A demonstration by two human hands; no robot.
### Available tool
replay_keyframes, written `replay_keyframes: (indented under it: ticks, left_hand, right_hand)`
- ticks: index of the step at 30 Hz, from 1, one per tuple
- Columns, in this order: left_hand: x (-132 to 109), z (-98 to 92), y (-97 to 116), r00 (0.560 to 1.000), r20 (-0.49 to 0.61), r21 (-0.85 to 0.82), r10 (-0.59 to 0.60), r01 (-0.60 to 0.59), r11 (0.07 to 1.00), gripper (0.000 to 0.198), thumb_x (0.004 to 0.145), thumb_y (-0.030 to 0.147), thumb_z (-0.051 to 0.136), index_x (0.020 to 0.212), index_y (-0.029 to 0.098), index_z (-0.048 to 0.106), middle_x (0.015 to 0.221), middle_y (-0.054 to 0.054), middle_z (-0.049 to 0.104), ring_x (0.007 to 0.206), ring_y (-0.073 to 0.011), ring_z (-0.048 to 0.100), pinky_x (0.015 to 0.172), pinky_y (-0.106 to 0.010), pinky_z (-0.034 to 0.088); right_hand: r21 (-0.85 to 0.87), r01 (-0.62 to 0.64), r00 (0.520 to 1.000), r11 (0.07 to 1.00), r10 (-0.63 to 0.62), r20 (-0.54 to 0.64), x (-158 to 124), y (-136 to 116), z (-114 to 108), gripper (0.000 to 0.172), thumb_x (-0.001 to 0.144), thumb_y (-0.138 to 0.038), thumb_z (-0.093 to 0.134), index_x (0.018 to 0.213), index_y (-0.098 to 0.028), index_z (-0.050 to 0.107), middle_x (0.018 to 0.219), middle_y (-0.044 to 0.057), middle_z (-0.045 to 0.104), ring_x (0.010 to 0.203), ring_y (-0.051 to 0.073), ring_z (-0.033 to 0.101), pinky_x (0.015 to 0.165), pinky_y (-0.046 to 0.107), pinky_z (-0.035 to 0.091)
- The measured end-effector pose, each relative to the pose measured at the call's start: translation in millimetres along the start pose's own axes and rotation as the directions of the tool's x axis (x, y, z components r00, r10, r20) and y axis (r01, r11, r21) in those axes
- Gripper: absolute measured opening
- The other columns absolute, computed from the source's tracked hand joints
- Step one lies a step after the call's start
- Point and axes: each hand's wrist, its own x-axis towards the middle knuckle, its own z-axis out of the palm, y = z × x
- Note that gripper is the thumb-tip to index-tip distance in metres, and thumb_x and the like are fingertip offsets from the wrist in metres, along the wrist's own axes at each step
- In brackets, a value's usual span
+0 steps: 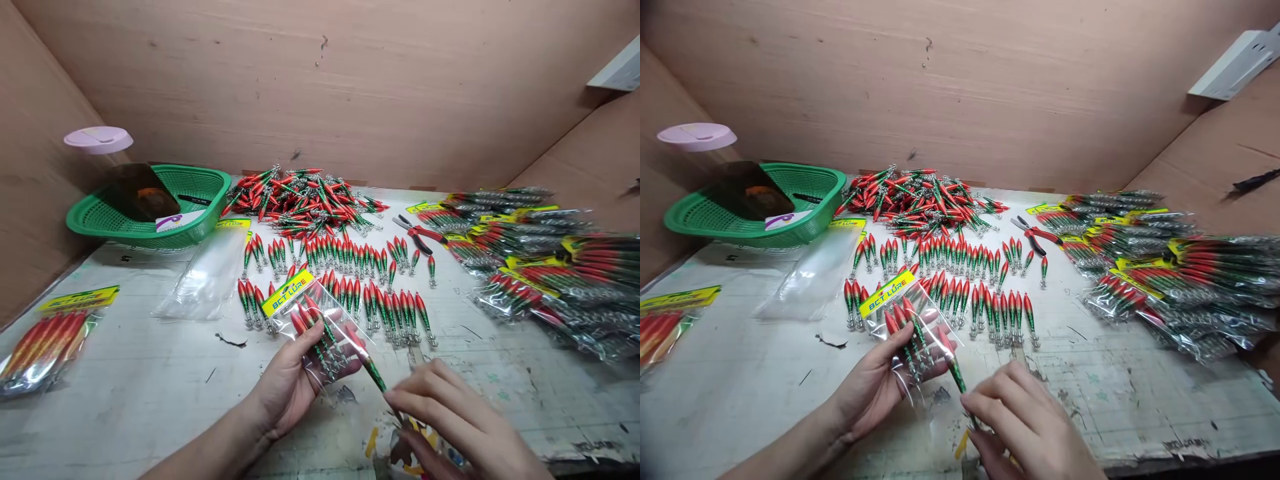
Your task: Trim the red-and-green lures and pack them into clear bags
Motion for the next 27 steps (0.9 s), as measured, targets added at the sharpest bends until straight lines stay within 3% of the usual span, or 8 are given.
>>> replay_keyframes:
  ticks: [6,12,15,18,20,22,24,27]
  left_hand:
    - [-1.7,2.0,-0.5,0.998,0.06,-0.001,-0.006,0.006,1.0,0.033,0.088,0.023,0.053,0.118,0.009,0.058,0.11,-0.019,0.069,0.095,-0.0289,0.068,0.077,-0.042,0.058]
    - [-4.1,1.5,-1.5,0.996,0.082,-0.012,-0.031,0.032,0.999,0.046,0.088,0.023,0.055,0.131,0.011,0.048,0.115,-0.019,0.066,0.099,-0.0311,0.066,0.084,-0.046,0.055]
    - [-3.7,0.2,-2.7,0.997,0.062,-0.015,-0.051,0.052,0.999,0.05,0.087,0.022,0.056,0.134,0.011,0.044,0.114,-0.02,0.067,0.101,-0.0314,0.066,0.086,-0.047,0.054]
    - [-3.3,-0.3,-1.3,0.997,0.056,-0.021,-0.045,0.046,0.999,0.053,0.087,0.022,0.055,0.138,0.013,0.04,0.116,-0.019,0.066,0.102,-0.0323,0.065,0.084,-0.046,0.055]
    - [-3.6,-0.2,0.3,0.998,0.047,-0.009,-0.038,0.039,0.999,0.054,0.087,0.022,0.055,0.138,0.015,0.039,0.12,-0.019,0.064,0.103,-0.0328,0.065,0.082,-0.044,0.056]
    - [-4.3,-0.2,1.5,0.999,0.034,0.005,-0.038,0.038,0.999,0.054,0.087,0.023,0.055,0.138,0.017,0.04,0.123,-0.018,0.062,0.103,-0.0329,0.065,0.08,-0.043,0.057]
    - [-4.9,-0.3,1.9,0.998,0.034,0.001,-0.046,0.046,0.999,0.051,0.088,0.024,0.055,0.136,0.018,0.043,0.125,-0.017,0.061,0.103,-0.0333,0.065,0.08,-0.043,0.057]
    - [-4.8,-0.3,1.6,0.997,0.05,-0.016,-0.058,0.059,0.998,0.045,0.088,0.027,0.053,0.131,0.015,0.049,0.128,-0.017,0.059,0.103,-0.0344,0.064,0.079,-0.044,0.057]
  right_hand:
    - [-0.19,0.022,0.961,0.982,-0.073,-0.267,6.5,2.6,28.5,0.034,0.081,-0.002,0.054,0.114,-0.01,0.06,0.11,0.016,0.064,0.098,0.027,0.056,0.081,0.042,0.047]
    - [-0.122,0.012,0.94,0.993,-0.053,-0.338,8.9,0.1,40.9,0.037,0.08,-0.001,0.053,0.114,-0.012,0.059,0.091,0.012,0.066,0.082,0.022,0.057,0.07,0.038,0.047]
    - [-0.132,0.051,0.912,0.99,-0.1,-0.398,14.6,0.4,38.9,0.028,0.08,-0.003,0.057,0.106,-0.014,0.061,0.087,0.009,0.068,0.081,0.022,0.058,0.07,0.038,0.047]
    - [-0.071,-0.091,0.876,0.993,0.046,-0.48,4.4,19.9,20.3,0.028,0.081,-0.006,0.059,0.105,-0.02,0.06,0.088,0.006,0.066,0.085,0.02,0.059,0.073,0.035,0.049]
    - [-0.1,-0.289,0.862,0.952,0.213,-0.461,-12.8,45.9,5.7,0.021,0.084,-0.015,0.059,0.103,-0.023,0.061,0.092,0.006,0.064,0.088,0.02,0.06,0.074,0.034,0.049]
    - [-0.148,-0.404,0.888,0.903,0.348,-0.301,-32.1,75.7,-2.1,0.016,0.086,-0.027,0.057,0.101,-0.024,0.062,0.092,0.006,0.063,0.085,0.021,0.061,0.067,0.031,0.05]
    - [-0.135,-0.444,0.89,0.886,0.417,-0.185,-46.9,100.9,0.6,0.021,0.086,-0.032,0.057,0.106,-0.024,0.061,0.094,0.005,0.062,0.082,0.019,0.061,0.066,0.029,0.051]
    - [-0.094,-0.447,0.885,0.889,0.425,-0.192,-54.7,119.1,15.6,0.022,0.088,-0.032,0.055,0.106,-0.023,0.06,0.094,0.006,0.062,0.084,0.019,0.062,0.071,0.03,0.052]
